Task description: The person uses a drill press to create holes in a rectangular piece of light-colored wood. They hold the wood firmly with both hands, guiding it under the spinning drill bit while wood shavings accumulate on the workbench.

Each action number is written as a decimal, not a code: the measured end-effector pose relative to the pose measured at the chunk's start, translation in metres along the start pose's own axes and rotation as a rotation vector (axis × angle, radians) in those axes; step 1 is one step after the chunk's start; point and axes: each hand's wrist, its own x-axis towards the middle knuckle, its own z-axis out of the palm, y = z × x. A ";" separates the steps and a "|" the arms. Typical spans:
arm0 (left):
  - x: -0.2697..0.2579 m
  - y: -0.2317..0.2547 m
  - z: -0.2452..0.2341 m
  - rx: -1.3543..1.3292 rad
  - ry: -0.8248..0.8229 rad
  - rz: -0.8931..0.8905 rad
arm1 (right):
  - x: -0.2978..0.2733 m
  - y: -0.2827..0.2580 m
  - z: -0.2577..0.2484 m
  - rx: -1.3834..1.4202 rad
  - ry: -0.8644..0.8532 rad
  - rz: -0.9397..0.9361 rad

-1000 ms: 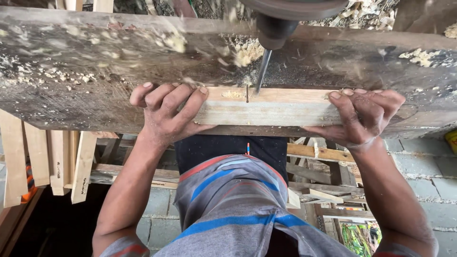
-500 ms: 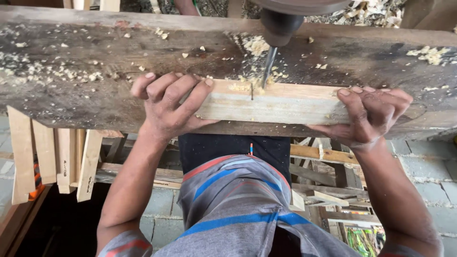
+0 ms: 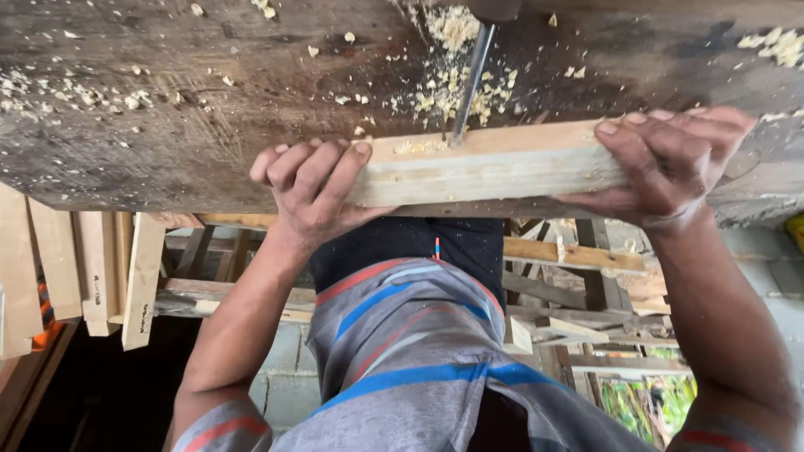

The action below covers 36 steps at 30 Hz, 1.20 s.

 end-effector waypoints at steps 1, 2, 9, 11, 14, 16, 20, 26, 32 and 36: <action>0.002 0.001 -0.001 -0.007 -0.009 -0.002 | -0.003 -0.004 -0.002 0.003 -0.006 0.009; 0.006 -0.002 -0.001 0.007 -0.007 0.002 | -0.002 -0.003 0.000 -0.009 0.014 0.016; 0.022 -0.011 -0.003 -0.033 -0.003 0.062 | 0.013 -0.010 -0.005 -0.008 0.006 0.083; 0.024 -0.012 -0.006 -0.026 -0.020 0.072 | 0.013 -0.012 -0.006 -0.022 0.004 0.086; 0.028 -0.013 -0.006 -0.019 -0.040 0.085 | 0.014 -0.011 -0.007 -0.028 0.001 0.099; 0.031 -0.015 -0.005 -0.028 -0.048 0.092 | 0.014 -0.012 -0.007 -0.025 -0.002 0.116; 0.042 -0.018 -0.007 -0.049 -0.063 0.124 | 0.013 -0.014 -0.006 -0.038 0.001 0.142; 0.054 -0.020 -0.007 0.019 -0.059 0.182 | 0.011 -0.013 -0.004 -0.050 0.075 0.153; 0.028 -0.011 -0.001 -0.029 0.037 0.097 | 0.008 -0.013 -0.010 -0.029 0.007 0.121; 0.031 -0.009 -0.007 0.013 0.002 0.094 | 0.011 -0.015 -0.014 -0.030 -0.032 0.122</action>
